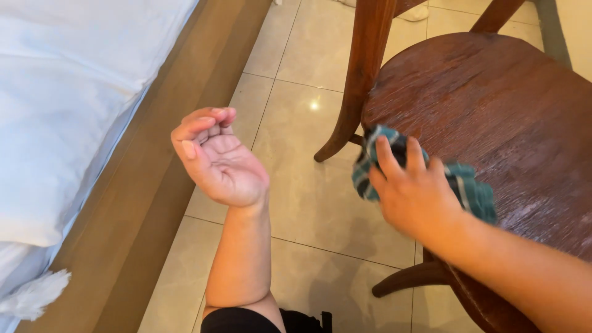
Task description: The recorder wipes down a wooden chair using a cloth.
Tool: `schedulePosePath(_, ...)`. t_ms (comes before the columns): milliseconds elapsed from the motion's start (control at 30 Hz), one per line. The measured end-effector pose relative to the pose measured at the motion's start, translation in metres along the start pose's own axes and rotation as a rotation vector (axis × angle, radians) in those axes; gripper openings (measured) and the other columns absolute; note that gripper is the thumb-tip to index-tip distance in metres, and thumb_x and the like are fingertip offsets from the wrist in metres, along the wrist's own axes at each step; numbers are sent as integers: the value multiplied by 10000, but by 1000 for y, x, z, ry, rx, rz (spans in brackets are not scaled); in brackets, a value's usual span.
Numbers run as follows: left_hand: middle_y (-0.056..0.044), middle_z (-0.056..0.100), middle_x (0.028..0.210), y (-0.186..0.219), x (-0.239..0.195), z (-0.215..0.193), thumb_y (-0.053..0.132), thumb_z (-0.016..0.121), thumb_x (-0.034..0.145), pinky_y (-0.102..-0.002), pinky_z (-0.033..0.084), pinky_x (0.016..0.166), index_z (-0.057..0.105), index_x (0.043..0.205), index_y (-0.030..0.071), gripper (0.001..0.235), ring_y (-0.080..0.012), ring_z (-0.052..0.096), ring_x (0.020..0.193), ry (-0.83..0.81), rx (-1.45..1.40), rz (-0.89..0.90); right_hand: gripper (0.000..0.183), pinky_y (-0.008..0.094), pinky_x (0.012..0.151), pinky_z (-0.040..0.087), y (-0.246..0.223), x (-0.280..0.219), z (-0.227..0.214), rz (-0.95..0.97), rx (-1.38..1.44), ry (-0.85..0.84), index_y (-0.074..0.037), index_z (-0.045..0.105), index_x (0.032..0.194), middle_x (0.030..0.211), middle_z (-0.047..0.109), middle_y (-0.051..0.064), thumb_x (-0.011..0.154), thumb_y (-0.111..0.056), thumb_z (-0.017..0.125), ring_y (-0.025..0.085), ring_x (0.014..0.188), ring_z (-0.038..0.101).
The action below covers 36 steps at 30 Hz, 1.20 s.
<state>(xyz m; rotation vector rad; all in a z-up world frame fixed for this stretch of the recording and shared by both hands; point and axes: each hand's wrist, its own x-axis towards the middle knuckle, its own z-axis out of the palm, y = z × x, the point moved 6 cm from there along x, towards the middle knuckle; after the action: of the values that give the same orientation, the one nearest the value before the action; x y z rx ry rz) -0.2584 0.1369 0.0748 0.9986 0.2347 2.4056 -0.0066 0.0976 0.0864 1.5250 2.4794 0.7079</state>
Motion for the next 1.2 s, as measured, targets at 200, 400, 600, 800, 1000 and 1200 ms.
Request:
schedulePosePath(200, -109, 589, 1107, -12, 4, -16, 343, 450, 1161, -356, 453, 952, 567, 1068, 47, 331, -211, 560, 1046, 84, -45, -113, 411, 547, 612, 572, -8, -13, 4, -78, -77, 9, -110, 710, 1140, 1496, 467, 271, 752, -231, 647, 560, 1129, 540)
schedulePosePath(400, -141, 593, 1090, -11, -15, 16, 328, 454, 1138, -379, 501, 974, 566, 1113, 31, 318, -226, 585, 995, -167, 27, -140, 400, 602, 860, 536, 23, 89, 38, 102, 243, 27, -65, 694, 1160, 1561, 398, 133, 792, -215, 656, 518, 1268, 477)
schedulePosePath(600, -159, 595, 1073, -18, -19, 9, 295, 458, 1137, -378, 526, 931, 573, 1062, 5, 321, -238, 603, 966, -270, 168, -157, 386, 567, 823, 505, -9, -29, -4, -194, 27, -153, -129, 755, 1077, 1488, 488, 110, 712, -232, 683, 524, 1407, 358)
schedulePosePath(800, -150, 603, 1133, -39, -42, 39, 270, 467, 1124, -359, 516, 965, 579, 1078, 4, 292, -225, 595, 1012, -380, 222, -200, 405, 737, 942, 385, 0, -94, 7, -360, 382, -253, -104, 777, 1033, 1400, 556, 105, 703, -337, 751, 486, 1452, 293)
schedulePosePath(1000, -119, 650, 1078, -47, -93, 115, 122, 590, 1089, -288, 526, 895, 615, 1003, 5, 147, -184, 632, 955, -791, 419, -183, 387, 725, 908, 359, 24, -44, -18, -101, 488, 112, -129, 790, 1002, 1461, 538, 85, 631, -233, 756, 444, 1337, 349)
schedulePosePath(1200, -130, 646, 1073, -58, -125, 121, 106, 587, 1066, -310, 526, 940, 620, 980, -4, 143, -200, 636, 1014, -867, 456, -315, 350, 792, 968, 335, 24, -181, -21, -493, 665, -120, -59, 779, 917, 1343, 571, 167, 652, -275, 701, 545, 1393, 316)
